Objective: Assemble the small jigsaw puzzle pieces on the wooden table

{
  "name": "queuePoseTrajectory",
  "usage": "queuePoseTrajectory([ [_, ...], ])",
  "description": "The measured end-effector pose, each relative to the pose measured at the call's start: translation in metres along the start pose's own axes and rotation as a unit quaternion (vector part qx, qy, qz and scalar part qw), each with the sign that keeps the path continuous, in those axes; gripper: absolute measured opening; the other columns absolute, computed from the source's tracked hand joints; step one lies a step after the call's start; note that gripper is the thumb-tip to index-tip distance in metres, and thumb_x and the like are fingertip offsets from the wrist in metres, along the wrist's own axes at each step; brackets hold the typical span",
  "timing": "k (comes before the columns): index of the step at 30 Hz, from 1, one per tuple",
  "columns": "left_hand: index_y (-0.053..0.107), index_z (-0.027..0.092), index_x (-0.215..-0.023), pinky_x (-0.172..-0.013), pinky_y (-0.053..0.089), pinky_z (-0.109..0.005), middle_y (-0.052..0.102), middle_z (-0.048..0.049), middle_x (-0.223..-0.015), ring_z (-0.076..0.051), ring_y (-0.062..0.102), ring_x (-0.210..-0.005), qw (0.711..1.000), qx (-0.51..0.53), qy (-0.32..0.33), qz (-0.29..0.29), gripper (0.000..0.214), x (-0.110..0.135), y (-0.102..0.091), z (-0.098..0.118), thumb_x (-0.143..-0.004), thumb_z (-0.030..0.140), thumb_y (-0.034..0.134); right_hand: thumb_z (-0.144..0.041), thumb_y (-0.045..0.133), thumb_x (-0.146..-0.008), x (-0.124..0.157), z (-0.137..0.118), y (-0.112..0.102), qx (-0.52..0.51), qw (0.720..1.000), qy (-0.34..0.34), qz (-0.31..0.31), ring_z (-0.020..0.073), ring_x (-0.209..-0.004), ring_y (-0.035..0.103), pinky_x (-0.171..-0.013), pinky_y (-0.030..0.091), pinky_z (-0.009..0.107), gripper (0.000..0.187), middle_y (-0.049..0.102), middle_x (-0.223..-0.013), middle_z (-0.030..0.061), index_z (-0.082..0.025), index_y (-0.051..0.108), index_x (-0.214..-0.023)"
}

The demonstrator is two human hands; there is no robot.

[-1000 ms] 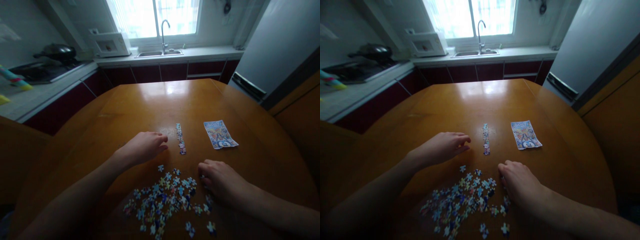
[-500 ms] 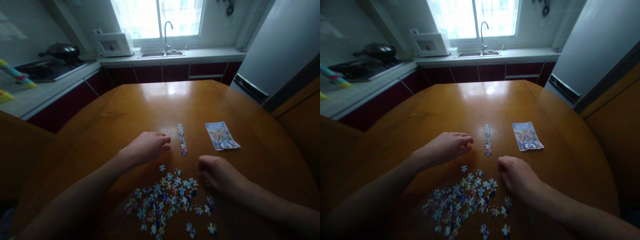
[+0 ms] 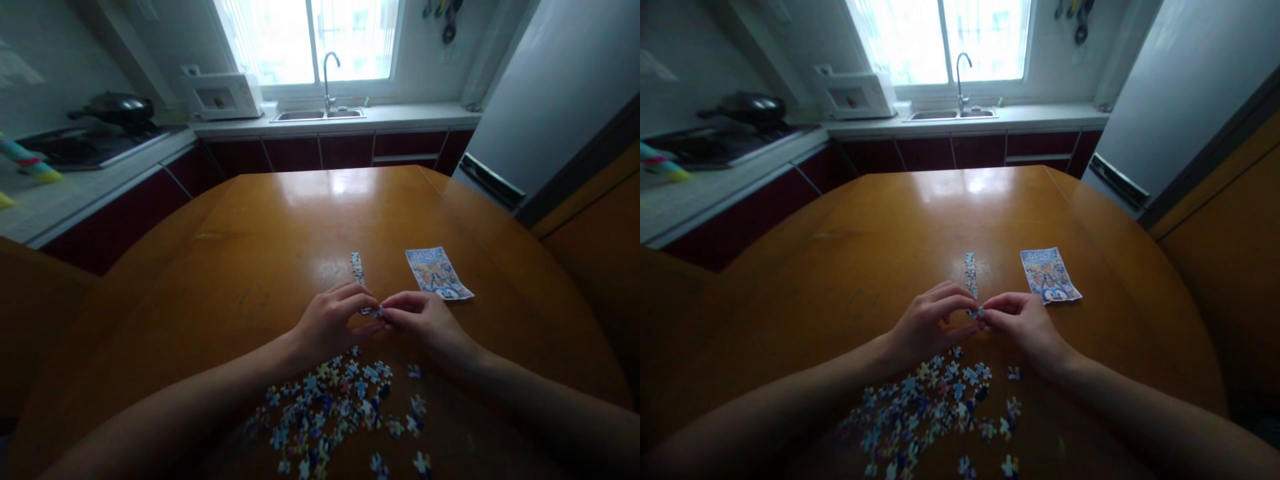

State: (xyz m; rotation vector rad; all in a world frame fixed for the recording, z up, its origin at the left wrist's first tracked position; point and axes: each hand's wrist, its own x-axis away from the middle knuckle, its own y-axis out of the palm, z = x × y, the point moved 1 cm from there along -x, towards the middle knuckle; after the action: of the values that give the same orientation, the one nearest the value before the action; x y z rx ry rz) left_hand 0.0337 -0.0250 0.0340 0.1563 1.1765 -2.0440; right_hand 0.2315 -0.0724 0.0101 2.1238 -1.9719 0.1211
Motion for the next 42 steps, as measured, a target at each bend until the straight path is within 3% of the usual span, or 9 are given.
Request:
queuePoseTrajectory([
  [5,0.072,0.020,-0.097,-0.081,0.056,-0.030,0.074,-0.0047,-0.096,-0.015,0.065,-0.090,0.999,0.013,0.005,0.033,0.011,0.002,0.005,-0.005,-0.094,0.029,0.066,-0.037,0.083,-0.074,-0.001,-0.003,0.000,-0.014,1.000,0.000,0.008,0.0182,-0.073,0.072,-0.076,0.060,0.035,0.023,0.077,-0.082,0.0072,-0.018,0.078,-0.087],
  [11,0.072,0.021,-0.097,-0.081,0.057,-0.033,0.076,-0.0047,-0.094,-0.017,0.066,-0.090,0.999,0.006,-0.034,0.036,0.014,0.003,0.005,-0.008,-0.093,0.034,0.068,-0.042,0.081,-0.075,-0.004,-0.001,0.000,-0.026,1.000,0.000,0.014,0.0204,-0.077,0.073,-0.077,0.060,0.037,0.029,0.077,-0.085,0.0090,-0.016,0.077,-0.088],
  [15,0.071,0.019,-0.103,-0.075,0.056,-0.030,0.075,-0.0056,-0.095,-0.016,0.065,-0.085,0.996,-0.025,-0.052,0.062,0.017,0.000,0.000,-0.019,-0.091,0.030,0.068,-0.042,0.072,-0.083,-0.011,0.001,-0.003,0.028,0.998,-0.057,0.026,0.0203,-0.077,0.071,-0.074,0.057,0.035,0.026,0.075,-0.083,0.0086,-0.016,0.074,-0.086],
  [22,0.074,0.021,-0.104,-0.072,0.051,-0.027,0.074,-0.0039,-0.092,-0.014,0.060,-0.075,0.981,-0.119,-0.115,0.102,0.019,-0.013,-0.037,-0.061,-0.089,0.031,0.068,-0.027,0.059,-0.090,-0.014,-0.007,-0.006,0.231,0.955,-0.183,0.037,0.0188,-0.076,0.066,-0.071,0.051,0.033,0.015,0.072,-0.081,0.0056,-0.019,0.071,-0.085],
  [26,0.076,0.022,-0.096,-0.078,0.050,-0.030,0.076,-0.0042,-0.093,-0.017,0.062,-0.085,0.978,-0.164,-0.097,0.081,0.017,-0.025,-0.050,-0.085,-0.091,0.031,0.064,-0.021,0.058,-0.089,-0.015,-0.024,-0.004,0.309,0.912,-0.267,0.040,0.0197,-0.083,0.066,-0.075,0.050,0.034,0.013,0.073,-0.089,0.0054,-0.021,0.071,-0.090],
  [31,0.078,0.021,-0.091,-0.085,0.049,-0.033,0.077,-0.0046,-0.098,-0.019,0.063,-0.090,0.981,-0.168,-0.089,0.030,0.018,-0.041,-0.032,-0.111,-0.092,0.028,0.061,-0.012,0.057,-0.086,-0.059,-0.035,-0.005,0.351,0.879,-0.316,0.058,0.0182,-0.080,0.065,-0.073,0.049,0.031,0.020,0.071,-0.088,0.0054,-0.019,0.074,-0.092],
  [36,0.078,0.021,-0.090,-0.082,0.048,-0.032,0.077,-0.0051,-0.097,-0.019,0.061,-0.090,0.978,-0.174,-0.112,0.027,0.020,-0.044,-0.018,-0.124,-0.093,0.032,0.062,-0.007,0.056,-0.083,-0.113,-0.023,-0.004,0.395,0.868,-0.279,0.107,0.0178,-0.080,0.063,-0.075,0.048,0.030,0.025,0.070,-0.090,0.0071,-0.017,0.077,-0.093],
  [42,0.078,0.022,-0.091,-0.080,0.047,-0.030,0.078,-0.0029,-0.097,-0.018,0.059,-0.088,0.980,-0.164,-0.108,0.019,0.020,-0.040,-0.018,-0.127,-0.094,0.031,0.061,-0.012,0.056,-0.090,-0.122,-0.004,0.005,0.444,0.848,-0.274,0.091,0.0186,-0.084,0.061,-0.081,0.048,0.031,0.025,0.067,-0.093,0.0084,-0.015,0.075,-0.105],
])
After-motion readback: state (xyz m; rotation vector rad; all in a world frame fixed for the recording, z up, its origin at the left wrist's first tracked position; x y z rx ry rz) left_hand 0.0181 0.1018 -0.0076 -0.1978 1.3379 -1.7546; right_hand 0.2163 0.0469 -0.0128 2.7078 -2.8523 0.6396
